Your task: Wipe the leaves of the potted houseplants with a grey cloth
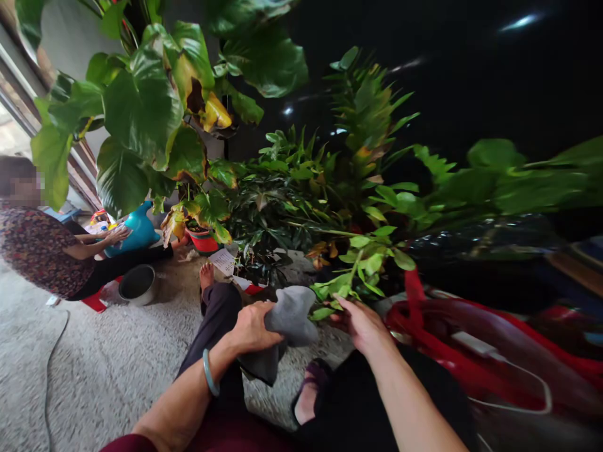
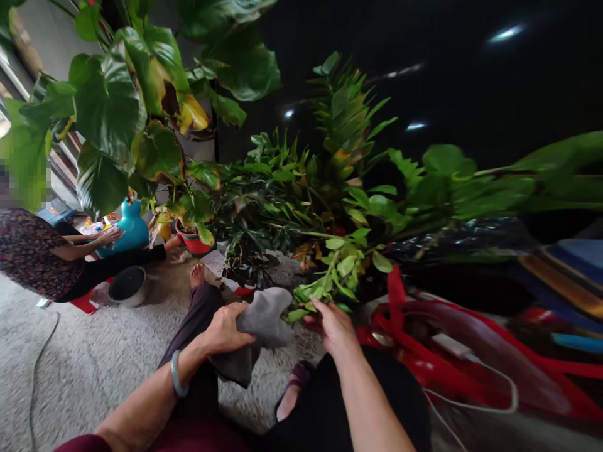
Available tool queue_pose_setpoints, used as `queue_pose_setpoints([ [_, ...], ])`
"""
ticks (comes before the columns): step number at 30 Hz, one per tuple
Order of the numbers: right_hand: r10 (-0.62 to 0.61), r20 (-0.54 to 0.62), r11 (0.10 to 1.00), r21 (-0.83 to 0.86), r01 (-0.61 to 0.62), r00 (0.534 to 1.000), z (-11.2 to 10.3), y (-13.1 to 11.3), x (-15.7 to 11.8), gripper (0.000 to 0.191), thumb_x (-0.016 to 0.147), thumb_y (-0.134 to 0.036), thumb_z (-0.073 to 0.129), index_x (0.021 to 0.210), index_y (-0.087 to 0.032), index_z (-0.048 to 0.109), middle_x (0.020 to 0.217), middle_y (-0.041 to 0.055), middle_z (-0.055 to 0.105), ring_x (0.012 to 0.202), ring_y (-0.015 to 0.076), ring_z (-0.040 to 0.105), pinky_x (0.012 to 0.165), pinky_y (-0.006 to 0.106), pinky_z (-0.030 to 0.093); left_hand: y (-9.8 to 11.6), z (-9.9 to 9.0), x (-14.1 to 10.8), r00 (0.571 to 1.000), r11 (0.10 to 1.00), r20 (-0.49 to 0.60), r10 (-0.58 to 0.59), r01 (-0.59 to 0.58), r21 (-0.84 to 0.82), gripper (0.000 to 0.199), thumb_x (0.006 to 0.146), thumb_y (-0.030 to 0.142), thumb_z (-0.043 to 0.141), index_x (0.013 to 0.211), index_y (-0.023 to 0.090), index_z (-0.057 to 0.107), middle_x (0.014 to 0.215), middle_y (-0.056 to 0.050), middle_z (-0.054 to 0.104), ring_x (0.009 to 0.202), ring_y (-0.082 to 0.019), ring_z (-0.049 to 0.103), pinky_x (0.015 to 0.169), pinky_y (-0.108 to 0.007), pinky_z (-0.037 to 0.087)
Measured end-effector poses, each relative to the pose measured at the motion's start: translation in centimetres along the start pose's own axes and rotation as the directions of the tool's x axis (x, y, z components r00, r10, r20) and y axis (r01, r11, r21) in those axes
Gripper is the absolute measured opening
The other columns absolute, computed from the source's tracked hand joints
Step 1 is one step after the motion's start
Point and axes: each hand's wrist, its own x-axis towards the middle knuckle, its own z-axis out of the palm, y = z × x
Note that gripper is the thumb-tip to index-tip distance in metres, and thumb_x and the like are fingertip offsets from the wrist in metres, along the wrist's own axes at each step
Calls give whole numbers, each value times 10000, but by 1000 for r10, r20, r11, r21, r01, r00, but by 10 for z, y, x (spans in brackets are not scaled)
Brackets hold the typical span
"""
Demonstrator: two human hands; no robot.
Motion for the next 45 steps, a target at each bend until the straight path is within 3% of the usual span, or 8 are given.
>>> queue_pose_setpoints([
  [6, 1, -84, 997, -82, -8, 996, -9, 11, 9, 188, 689, -252, 822, 789, -223, 666, 559, 12, 724, 378, 209, 636, 362, 297, 526, -5, 4, 7, 999, 999, 31, -23, 24, -39, 641, 634, 276, 849, 1261, 244, 716, 1228, -145, 734, 1131, -380, 672, 1006, -474, 521],
  [14, -22, 6, 1000, 22, 22, 1000, 4, 10, 5, 175, 703, -199, 801, 749, -205, 632, 580, -2, 695, 455, 182, 680, 410, 260, 559, 26, -13, 13, 968, 982, -238, 75, -112, -150, 596, 717, 257, 780, 1301, 214, 669, 1192, -150, 716, 1126, -357, 652, 1031, -465, 508],
  [21, -25, -79, 1000, -14, 24, 997, 8, 7, -4, 245, 637, -246, 838, 729, -211, 614, 501, -47, 630, 326, 118, 539, 315, 210, 445, 15, 0, 11, 996, 974, -59, -64, 50, -222, 579, 589, 202, 869, 1154, 251, 750, 1111, -113, 764, 1049, -363, 691, 971, -465, 537],
  [24, -13, -34, 1000, -1, 13, 999, 0, 5, -7, 208, 631, -224, 811, 711, -201, 619, 495, -38, 635, 319, 110, 523, 316, 208, 448, 34, -22, 10, 978, 952, -209, -2, -62, -301, 516, 631, 226, 835, 1140, 228, 754, 1042, -72, 770, 977, -325, 703, 912, -441, 565],
  [30, 3, 15, 1000, 16, -3, 1000, -5, 1, -8, 183, 641, -188, 800, 762, -179, 663, 598, 15, 728, 361, 127, 578, 376, 241, 519, 75, -68, 48, 830, 923, -527, 183, -330, -200, 569, 694, 232, 797, 1254, 184, 705, 1210, -88, 751, 1123, -322, 688, 1033, -458, 534],
  [38, -32, 20, 999, 41, 31, 999, 2, -2, -10, 217, 624, -226, 820, 755, -190, 650, 555, -28, 681, 329, 127, 548, 348, 244, 471, 29, -21, 33, 978, 982, -209, -12, -28, -188, 383, 576, 184, 813, 958, 206, 790, 852, -69, 775, 832, -330, 726, 790, -434, 597],
  [41, -75, 69, 996, 47, 72, 995, 4, -7, -12, 223, 623, -273, 829, 697, -190, 636, 501, -37, 631, 327, 116, 524, 344, 227, 432, 44, -45, 29, 963, 944, -265, 41, -125, -305, 394, 580, 270, 803, 971, 226, 784, 857, -42, 771, 824, -297, 712, 751, -405, 589],
  [45, -73, 67, 997, 45, 70, 995, 12, -15, -18, 216, 636, -270, 809, 665, -192, 610, 479, -47, 608, 324, 102, 507, 342, 212, 418, 86, -102, 61, 808, 930, -576, 121, -296, -220, 500, 585, 336, 797, 1066, 208, 753, 987, -77, 774, 981, -342, 704, 894, -472, 558],
])
